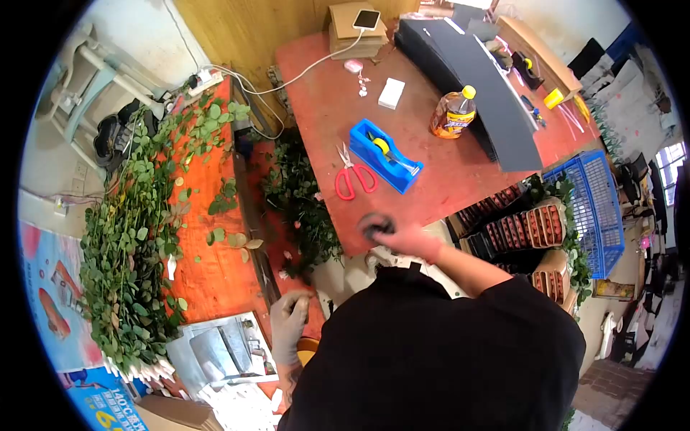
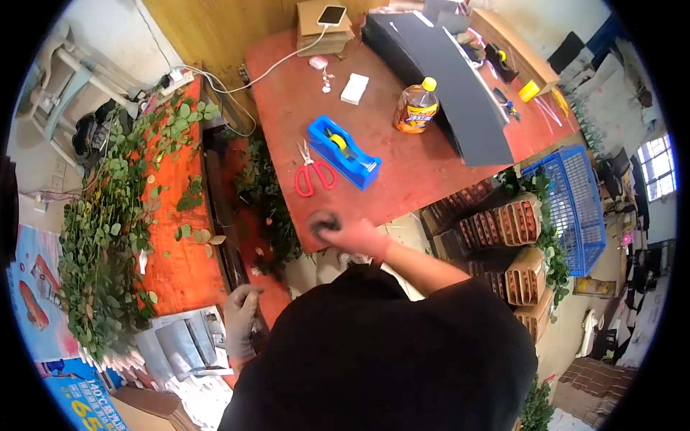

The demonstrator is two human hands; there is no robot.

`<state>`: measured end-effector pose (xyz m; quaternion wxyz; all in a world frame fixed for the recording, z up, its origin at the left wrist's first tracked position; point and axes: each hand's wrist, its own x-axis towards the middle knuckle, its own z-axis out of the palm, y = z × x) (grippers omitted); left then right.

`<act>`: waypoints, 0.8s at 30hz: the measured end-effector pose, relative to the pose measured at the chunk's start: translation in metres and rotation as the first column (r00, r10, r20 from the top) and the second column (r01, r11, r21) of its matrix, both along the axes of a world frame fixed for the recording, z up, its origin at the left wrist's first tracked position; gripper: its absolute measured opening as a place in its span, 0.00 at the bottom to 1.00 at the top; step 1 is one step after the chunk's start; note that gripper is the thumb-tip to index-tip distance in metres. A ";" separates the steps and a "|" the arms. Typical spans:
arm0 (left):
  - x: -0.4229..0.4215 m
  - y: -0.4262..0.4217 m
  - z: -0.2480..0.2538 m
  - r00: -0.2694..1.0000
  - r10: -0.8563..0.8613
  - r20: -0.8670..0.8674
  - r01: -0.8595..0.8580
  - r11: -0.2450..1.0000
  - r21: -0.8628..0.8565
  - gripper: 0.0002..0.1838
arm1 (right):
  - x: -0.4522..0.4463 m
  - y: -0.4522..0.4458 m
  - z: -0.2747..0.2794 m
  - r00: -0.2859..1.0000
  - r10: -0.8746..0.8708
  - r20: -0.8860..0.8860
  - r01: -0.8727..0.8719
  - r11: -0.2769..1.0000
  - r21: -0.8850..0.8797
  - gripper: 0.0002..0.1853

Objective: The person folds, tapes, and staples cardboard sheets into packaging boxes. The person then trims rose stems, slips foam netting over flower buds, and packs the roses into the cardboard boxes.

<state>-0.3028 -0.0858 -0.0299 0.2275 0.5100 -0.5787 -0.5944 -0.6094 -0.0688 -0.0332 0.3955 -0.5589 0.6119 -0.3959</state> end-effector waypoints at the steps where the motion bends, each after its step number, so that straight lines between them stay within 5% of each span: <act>1: -0.020 -0.013 0.000 1.000 -0.003 0.016 0.003 1.000 0.007 0.10 | -0.027 -0.002 0.011 0.984 -0.151 0.093 0.142 0.985 0.097 0.09; 3: -0.052 -0.025 -0.006 0.994 -0.111 -0.016 0.110 0.994 -0.027 0.11 | -0.072 -0.009 0.018 0.947 -0.271 -0.172 0.239 0.953 -0.186 0.09; 6: -0.089 -0.037 0.001 0.989 -0.120 0.084 0.122 0.992 -0.016 0.12 | -0.083 -0.027 0.012 0.998 0.000 -0.065 -0.009 0.991 -0.136 0.09; 7: -0.096 -0.038 -0.002 0.994 -0.102 0.031 0.101 0.995 0.006 0.11 | -0.073 -0.040 0.004 0.950 0.055 -0.307 -0.112 0.978 -0.173 0.11; 10: -0.112 -0.037 -0.019 1.000 -0.012 -0.013 0.014 0.992 0.122 0.13 | -0.043 -0.090 -0.052 0.740 -0.029 -0.672 -0.020 0.998 -0.065 0.20; 12: -0.108 -0.033 -0.031 0.969 -0.150 0.195 0.177 0.976 -0.127 0.17 | -0.042 -0.121 -0.080 0.692 0.106 -0.714 -0.034 0.993 0.115 0.28; 14: -0.110 -0.025 -0.022 0.971 -0.138 0.194 0.167 0.976 -0.142 0.18 | -0.044 -0.126 -0.109 0.628 -0.042 -0.777 -0.099 0.986 -0.134 0.30; 15: -0.109 -0.021 -0.021 0.945 -0.162 0.285 0.185 0.981 -0.054 0.18 | -0.041 -0.128 -0.104 0.620 -0.023 -0.785 -0.116 0.986 -0.121 0.34; 16: -0.109 -0.019 -0.019 0.973 -0.160 0.165 0.166 0.986 -0.023 0.18 | -0.031 -0.128 -0.065 0.642 0.134 -0.755 -0.057 0.990 0.128 0.35; 17: -0.107 -0.017 -0.020 0.971 -0.157 0.180 0.144 0.986 0.081 0.18 | -0.034 -0.130 -0.075 0.605 0.151 -0.782 -0.111 0.988 0.105 0.35; 19: -0.105 -0.010 -0.036 0.976 -0.071 0.204 0.101 0.985 -0.140 0.19 | -0.038 -0.130 -0.088 0.545 0.152 -0.824 -0.099 0.988 0.117 0.30; 24: -0.085 -0.007 -0.025 0.978 0.002 0.209 0.010 0.999 -0.052 0.19 | -0.038 -0.119 -0.077 0.460 0.257 -0.850 -0.107 0.966 0.235 0.33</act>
